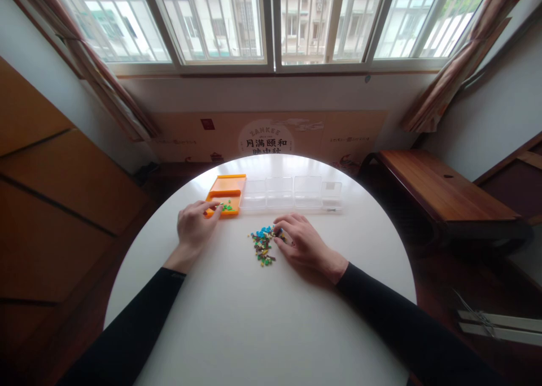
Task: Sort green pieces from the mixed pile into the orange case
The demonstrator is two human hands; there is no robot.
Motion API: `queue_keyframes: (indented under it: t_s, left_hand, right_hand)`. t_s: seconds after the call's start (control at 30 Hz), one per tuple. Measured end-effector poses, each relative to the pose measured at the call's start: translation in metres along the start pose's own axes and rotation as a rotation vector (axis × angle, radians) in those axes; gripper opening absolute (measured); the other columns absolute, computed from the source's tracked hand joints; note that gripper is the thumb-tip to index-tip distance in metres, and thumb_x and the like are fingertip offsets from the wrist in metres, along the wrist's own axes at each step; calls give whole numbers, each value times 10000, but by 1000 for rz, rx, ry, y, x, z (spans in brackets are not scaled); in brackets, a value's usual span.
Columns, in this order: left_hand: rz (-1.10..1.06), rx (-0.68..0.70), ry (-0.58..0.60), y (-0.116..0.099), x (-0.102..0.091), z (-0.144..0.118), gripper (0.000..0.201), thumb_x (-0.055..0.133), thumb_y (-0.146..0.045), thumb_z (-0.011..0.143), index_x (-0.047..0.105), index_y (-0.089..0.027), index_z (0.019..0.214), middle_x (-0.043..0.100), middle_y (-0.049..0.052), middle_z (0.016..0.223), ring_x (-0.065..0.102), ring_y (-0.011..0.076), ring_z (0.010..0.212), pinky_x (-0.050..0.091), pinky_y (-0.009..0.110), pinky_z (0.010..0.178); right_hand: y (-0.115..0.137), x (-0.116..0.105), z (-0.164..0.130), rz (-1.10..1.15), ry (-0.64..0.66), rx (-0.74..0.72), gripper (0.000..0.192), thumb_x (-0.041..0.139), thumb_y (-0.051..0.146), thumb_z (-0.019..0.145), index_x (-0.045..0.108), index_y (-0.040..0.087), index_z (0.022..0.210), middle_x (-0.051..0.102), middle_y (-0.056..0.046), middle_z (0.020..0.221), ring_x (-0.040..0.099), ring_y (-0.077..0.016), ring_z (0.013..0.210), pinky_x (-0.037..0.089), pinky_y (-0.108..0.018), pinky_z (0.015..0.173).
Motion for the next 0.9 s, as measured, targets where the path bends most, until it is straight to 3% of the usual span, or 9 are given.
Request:
queue_keyframes:
  t_s: [0.2, 0.47, 0.63, 0.9]
  left_hand:
    - [-228, 150, -28, -20, -6, -8, 188, 695, -355, 1044, 824, -228, 993, 795, 58, 979, 720, 246, 903, 555, 388, 872]
    - [-513, 580, 252, -67, -5, -36, 115, 707, -282, 1040, 817, -250, 1045, 779, 46, 953, 717, 193, 854, 576, 344, 813]
    - [-575, 593, 373, -72, -7, -40, 110, 700, -228, 971, 806, -240, 996, 746, 47, 918, 672, 176, 784, 553, 316, 741]
    - [-582, 599, 429, -70, -8, -42, 109, 748, -212, 916, 814, -260, 989, 743, 36, 941, 697, 181, 822, 561, 306, 775]
  right_hand:
    - [-6, 0, -2, -32, -43, 31, 201, 685, 132, 992, 696, 271, 1137, 773, -71, 1278, 702, -292, 1193, 525, -521, 1102]
    - [-5, 0, -1, -53, -58, 46, 217, 703, 78, 848, 677, 258, 966, 760, -73, 1223, 701, -297, 1139, 515, -513, 1075]
    - [-7, 2, -3, -67, -25, 11, 240, 719, 82, 809, 665, 267, 951, 753, -71, 1251, 683, -311, 1157, 517, -531, 1092]
    - [-5, 2, -4, -71, 34, -11, 304, 744, 101, 823, 724, 286, 1064, 733, -70, 1347, 668, -319, 1204, 502, -557, 1140]
Point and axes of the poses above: each hand's wrist, its own z-axis towards the middle knuckle, its own x-axis out of the palm, y = z × x, the point moved 3 cm from there along z, towards the middle knuckle
